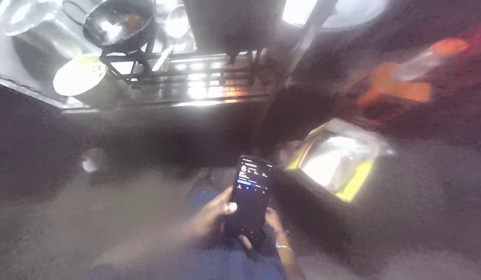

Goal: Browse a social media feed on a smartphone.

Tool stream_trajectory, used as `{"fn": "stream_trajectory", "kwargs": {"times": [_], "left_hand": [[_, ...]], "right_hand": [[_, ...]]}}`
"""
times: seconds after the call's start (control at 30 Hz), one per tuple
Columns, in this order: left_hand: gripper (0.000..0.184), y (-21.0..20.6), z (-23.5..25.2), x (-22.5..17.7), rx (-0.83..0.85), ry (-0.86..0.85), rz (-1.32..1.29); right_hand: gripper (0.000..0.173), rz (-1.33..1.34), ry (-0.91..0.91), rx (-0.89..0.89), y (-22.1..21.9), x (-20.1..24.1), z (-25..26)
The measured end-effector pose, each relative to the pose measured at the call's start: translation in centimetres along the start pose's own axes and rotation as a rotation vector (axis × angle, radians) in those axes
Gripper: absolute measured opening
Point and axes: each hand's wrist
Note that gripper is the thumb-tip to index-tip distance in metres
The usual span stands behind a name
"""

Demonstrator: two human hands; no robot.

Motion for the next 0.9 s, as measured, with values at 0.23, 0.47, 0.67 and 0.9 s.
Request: {"fn": "stream_trajectory", "kwargs": {"times": [0.23, 0.47, 0.67, 0.9], "left_hand": [[0.054, 0.1, -0.1, -0.2, 0.014, 0.007, -0.044], [0.055, 0.3, 0.2, 0.1, 0.002, -0.026, -0.019], [0.052, 0.3, 0.2, 0.2, 0.025, 0.014, -0.096], [0.052, 0.5, 0.3, 0.2, 0.038, 0.009, -0.107]], "right_hand": [[0.030, -0.018, -0.042, 0.000, 0.4, -2.1, 1.2], [0.030, 0.031, -0.018, -0.015, 0.4, -2.0, 0.6], [0.031, 0.037, -0.004, -0.001, -0.2, -2.8, 1.6], [0.029, 0.042, 0.001, 0.006, -0.2, -2.9, 1.4]]}}
Point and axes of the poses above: each hand's wrist, its own z-axis towards the middle knuckle, its own y-axis out of the back of the hand, x = y × z, and after that the axes turned 2 degrees about -z, right-handed
